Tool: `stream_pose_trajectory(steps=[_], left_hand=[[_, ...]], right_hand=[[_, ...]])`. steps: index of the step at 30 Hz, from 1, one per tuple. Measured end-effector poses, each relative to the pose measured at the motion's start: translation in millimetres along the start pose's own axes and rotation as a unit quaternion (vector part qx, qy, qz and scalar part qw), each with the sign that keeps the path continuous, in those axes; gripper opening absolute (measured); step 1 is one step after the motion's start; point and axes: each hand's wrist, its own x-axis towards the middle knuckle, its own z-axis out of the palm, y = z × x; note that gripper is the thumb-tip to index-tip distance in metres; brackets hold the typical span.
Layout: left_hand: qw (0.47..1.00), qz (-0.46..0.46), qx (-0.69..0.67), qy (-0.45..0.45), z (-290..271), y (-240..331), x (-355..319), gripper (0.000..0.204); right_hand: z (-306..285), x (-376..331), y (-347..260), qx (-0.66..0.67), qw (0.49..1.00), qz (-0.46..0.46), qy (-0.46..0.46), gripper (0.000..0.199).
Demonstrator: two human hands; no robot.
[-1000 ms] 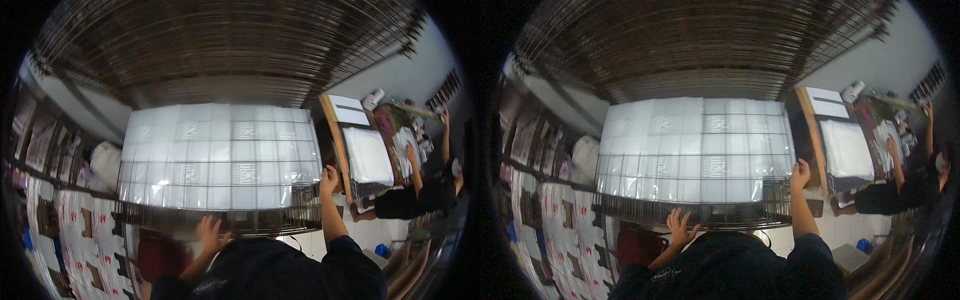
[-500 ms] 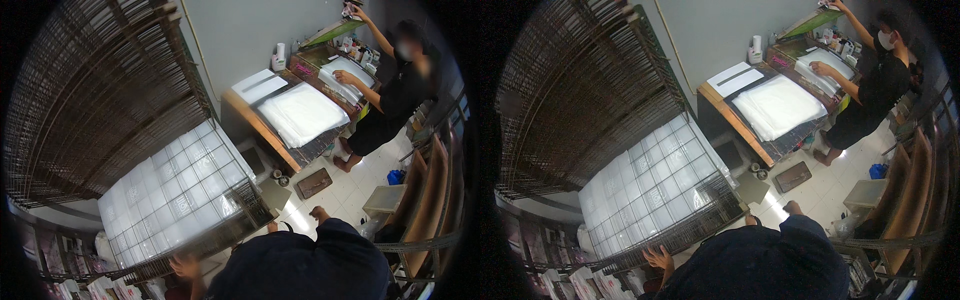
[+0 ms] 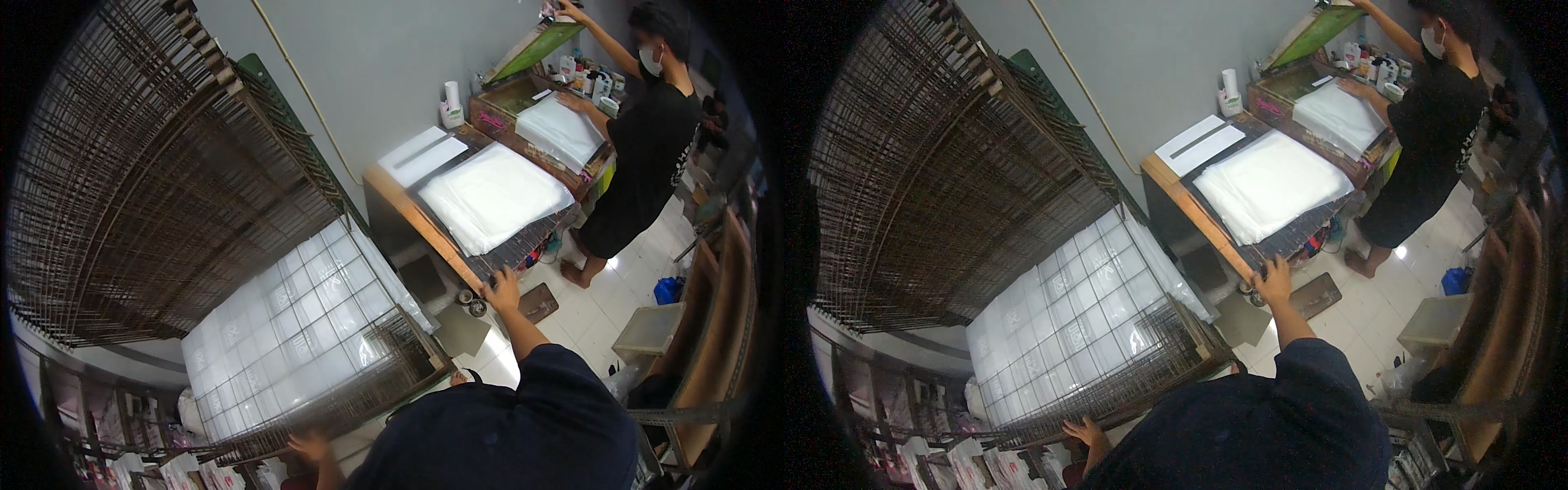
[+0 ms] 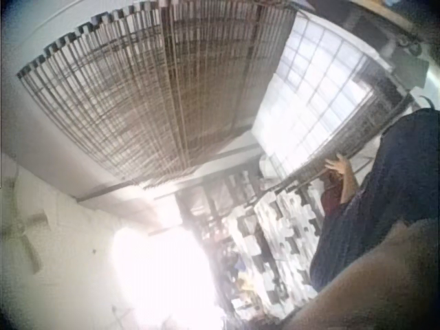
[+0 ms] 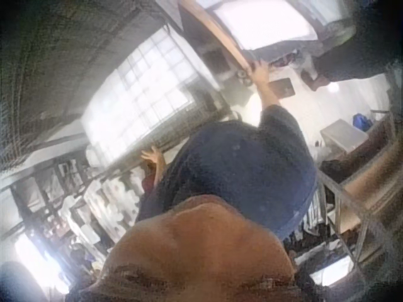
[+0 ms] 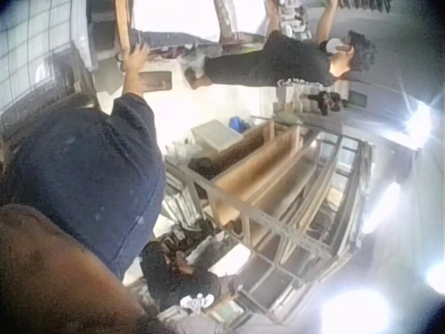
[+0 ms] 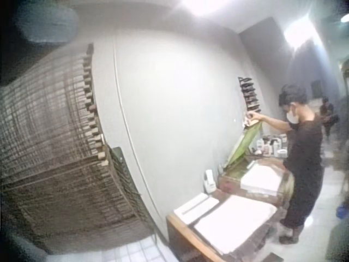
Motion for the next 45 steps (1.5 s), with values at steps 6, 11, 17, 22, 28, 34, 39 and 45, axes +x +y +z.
stream_pose_trajectory(steps=[6, 11, 17, 22, 28, 34, 39, 45], left_hand=[[0.995, 0.069, 0.064, -0.031, 5, -16, 7, 0.056], [0.995, 0.085, 0.029, -0.038, 7, -25, 6, 0.056], [0.998, 0.037, 0.057, 0.012, 16, -12, -2, 0.056], [0.996, 0.065, 0.057, 0.039, 23, -25, 1, 0.054], [0.996, 0.077, -0.003, 0.05, 28, -21, 0, 0.05], [0.985, 0.112, 0.126, 0.025, 31, -42, 13, 0.05], [0.989, 0.121, 0.078, 0.037, 31, -33, 1, 0.047], [0.999, 0.034, 0.008, -0.007, 24, -13, -1, 0.047]], right_hand=[[17, -19, -7, -0.026, 0.996, -0.037, -0.073, 0.072], [2, -19, -8, -0.042, 0.988, -0.031, -0.144, 0.076], [0, -18, -1, -0.039, 0.987, -0.05, -0.147, 0.075], [14, -20, 2, -0.049, 0.99, -0.056, -0.123, 0.076], [12, -21, -2, -0.063, 0.989, -0.053, -0.123, 0.078], [12, -22, -8, -0.084, 0.986, -0.051, -0.135, 0.081], [11, -23, -9, -0.107, 0.983, -0.038, -0.147, 0.086], [9, -21, -8, -0.114, 0.979, -0.035, -0.168, 0.088]])
